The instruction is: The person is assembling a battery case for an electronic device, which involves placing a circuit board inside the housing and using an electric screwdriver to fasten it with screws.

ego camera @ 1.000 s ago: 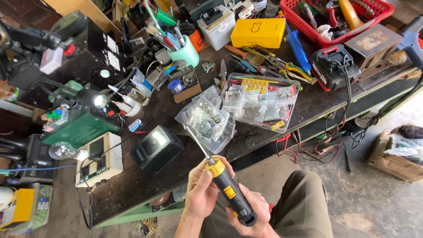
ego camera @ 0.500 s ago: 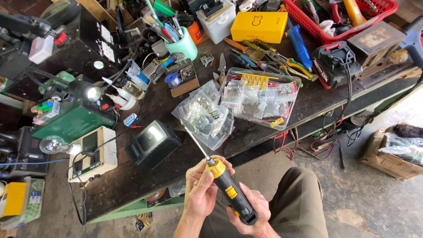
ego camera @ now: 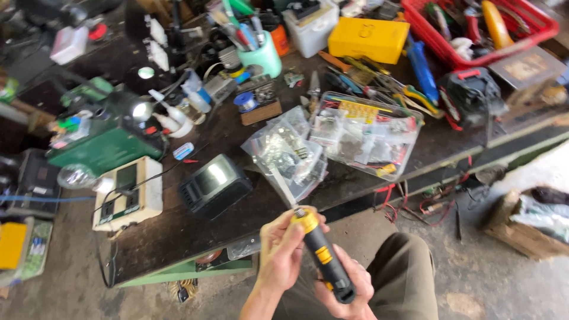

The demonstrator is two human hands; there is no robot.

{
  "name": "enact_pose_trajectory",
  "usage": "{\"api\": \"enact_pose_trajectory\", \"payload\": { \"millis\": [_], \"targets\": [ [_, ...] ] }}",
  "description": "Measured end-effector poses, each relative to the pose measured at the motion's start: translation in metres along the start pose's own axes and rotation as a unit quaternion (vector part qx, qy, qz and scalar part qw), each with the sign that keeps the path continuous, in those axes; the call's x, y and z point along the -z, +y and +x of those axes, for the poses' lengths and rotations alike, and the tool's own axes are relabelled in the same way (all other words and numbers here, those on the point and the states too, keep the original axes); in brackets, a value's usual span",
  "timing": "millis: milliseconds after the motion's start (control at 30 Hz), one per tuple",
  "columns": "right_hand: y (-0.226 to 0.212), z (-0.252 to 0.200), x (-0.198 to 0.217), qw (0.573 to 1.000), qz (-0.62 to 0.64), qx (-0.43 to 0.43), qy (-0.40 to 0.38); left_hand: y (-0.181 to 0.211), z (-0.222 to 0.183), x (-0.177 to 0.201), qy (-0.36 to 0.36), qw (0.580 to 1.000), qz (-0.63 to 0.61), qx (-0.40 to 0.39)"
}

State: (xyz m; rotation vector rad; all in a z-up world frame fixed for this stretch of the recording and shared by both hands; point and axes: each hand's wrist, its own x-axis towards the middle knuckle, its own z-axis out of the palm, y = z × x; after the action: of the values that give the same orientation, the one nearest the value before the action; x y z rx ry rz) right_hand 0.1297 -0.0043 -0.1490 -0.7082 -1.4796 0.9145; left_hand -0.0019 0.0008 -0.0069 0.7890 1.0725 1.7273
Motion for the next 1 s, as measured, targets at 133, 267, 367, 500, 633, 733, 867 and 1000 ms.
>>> {"api": "enact_pose_trajectory", "payload": {
  "millis": [133,267,367,500,633,733,867,1000],
  "targets": [
    [-0.021,0.0,0.007,0.982,0.063,-0.17,0.049,0.05,0.017,0.029,-0.02,0.985,0.169,0.007],
    [-0.034,0.01,0.026,0.954,0.167,-0.236,0.078,0.131,0.065,0.1,0.003,0.774,0.603,-0.191],
    [-0.041,0.018,0.032,0.943,0.229,-0.233,0.062,0.167,0.102,0.136,-0.019,0.765,0.642,0.038],
    [-0.031,0.01,0.026,0.911,0.335,-0.233,0.061,0.172,0.122,0.147,-0.083,0.75,0.573,0.318],
    [-0.026,0.013,0.025,0.901,0.352,-0.252,0.034,0.163,0.127,0.154,-0.053,0.733,0.56,0.382],
    [-0.019,0.014,0.022,0.891,0.372,-0.258,0.012,0.161,0.129,0.148,-0.108,0.772,0.478,0.404],
    [-0.013,0.015,0.018,0.874,0.433,-0.223,-0.004,0.146,0.123,0.154,0.018,0.749,0.453,0.483],
    [-0.025,0.021,0.016,0.872,0.399,-0.281,0.026,0.132,0.118,0.186,-0.054,0.811,0.441,0.381]
  ]
}}
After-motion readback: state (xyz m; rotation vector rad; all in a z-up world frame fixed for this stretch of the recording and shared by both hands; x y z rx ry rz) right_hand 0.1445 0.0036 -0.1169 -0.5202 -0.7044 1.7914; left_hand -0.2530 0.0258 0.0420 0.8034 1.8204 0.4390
